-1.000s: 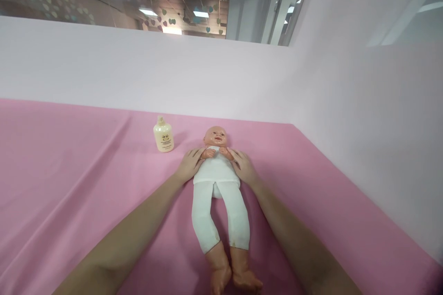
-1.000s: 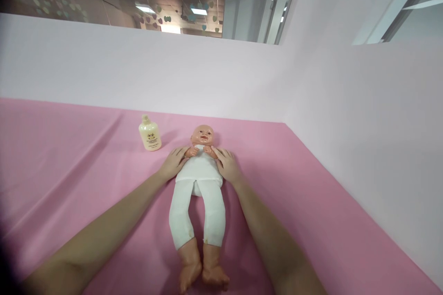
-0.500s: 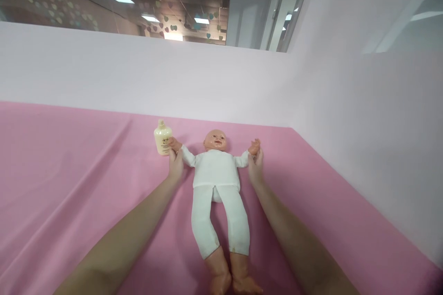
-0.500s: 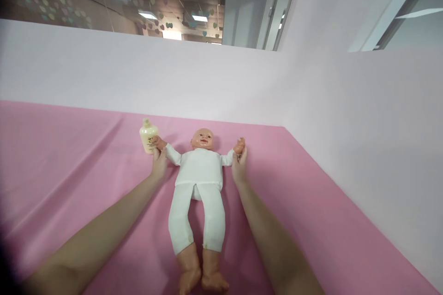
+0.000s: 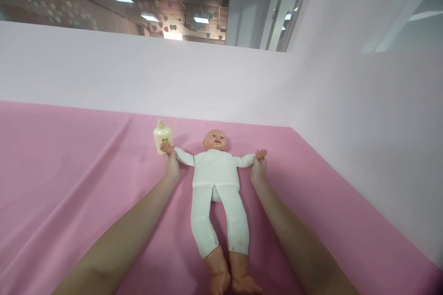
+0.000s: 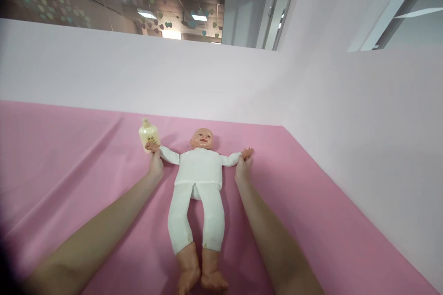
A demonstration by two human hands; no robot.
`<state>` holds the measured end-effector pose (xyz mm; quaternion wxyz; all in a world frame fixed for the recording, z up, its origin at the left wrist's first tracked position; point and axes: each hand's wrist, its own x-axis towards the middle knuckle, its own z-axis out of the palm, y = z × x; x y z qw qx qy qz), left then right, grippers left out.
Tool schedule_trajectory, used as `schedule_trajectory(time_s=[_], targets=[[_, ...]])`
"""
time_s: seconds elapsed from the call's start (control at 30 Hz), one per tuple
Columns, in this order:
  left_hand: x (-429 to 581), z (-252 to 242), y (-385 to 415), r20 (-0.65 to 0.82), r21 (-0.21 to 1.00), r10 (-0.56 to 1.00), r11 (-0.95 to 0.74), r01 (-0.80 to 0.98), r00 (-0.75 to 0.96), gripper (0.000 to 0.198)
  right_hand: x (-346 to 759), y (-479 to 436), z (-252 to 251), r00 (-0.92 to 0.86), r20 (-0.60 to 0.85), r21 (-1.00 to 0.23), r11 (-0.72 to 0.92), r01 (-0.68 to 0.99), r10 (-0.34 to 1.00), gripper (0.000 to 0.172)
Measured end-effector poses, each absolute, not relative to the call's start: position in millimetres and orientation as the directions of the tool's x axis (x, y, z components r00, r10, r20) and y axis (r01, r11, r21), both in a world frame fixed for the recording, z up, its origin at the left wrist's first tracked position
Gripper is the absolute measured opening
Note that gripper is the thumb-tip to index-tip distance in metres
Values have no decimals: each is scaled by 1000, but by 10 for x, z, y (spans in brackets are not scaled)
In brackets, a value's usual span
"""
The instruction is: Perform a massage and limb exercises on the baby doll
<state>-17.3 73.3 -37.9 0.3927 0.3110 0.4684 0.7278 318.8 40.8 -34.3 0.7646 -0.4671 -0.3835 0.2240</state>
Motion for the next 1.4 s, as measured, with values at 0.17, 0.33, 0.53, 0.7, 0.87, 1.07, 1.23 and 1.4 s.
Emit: schedule_trajectory(time_s=[0.17, 0.33, 0.53, 0.7, 0.87, 1.07, 1.23, 1.4], targets=[[-85, -244, 564, 344, 911, 869, -401, -99, -357, 39, 2964, 141, -28, 327, 633, -772, 600, 208, 702, 67], [28, -112, 407, 582, 805, 811, -568, 170, -48, 45, 2847, 34, 5, 70, 686, -675, 599, 431, 724, 57], [65, -133, 400, 560, 679, 790, -610, 409, 249, 43, 2838, 19, -21, -202, 664, -526, 641, 558, 720, 45], [41, -152, 418, 595, 766, 802, -584, 268, 50, 46, 2841, 56, 2, 136, 666, -720, 584, 375, 733, 56], [-32, -254, 516, 341, 903, 848, -416, -111, -405, 48, 2936, 145, 14, 426, 587, -791, 599, 121, 689, 67], [-136, -339, 606, 165, 927, 834, -313, -205, -527, 25, 3067, 211, -53, 659, 239, -914, 394, -95, 713, 66], [-49, -193, 469, 475, 875, 837, -483, 42, -273, 43, 3017, 130, 65, 358, 643, -761, 617, 199, 678, 64], [60, -130, 353, 636, 596, 740, -651, 470, 218, 38, 2933, 54, 15, -126, 721, -524, 655, 544, 681, 48]])
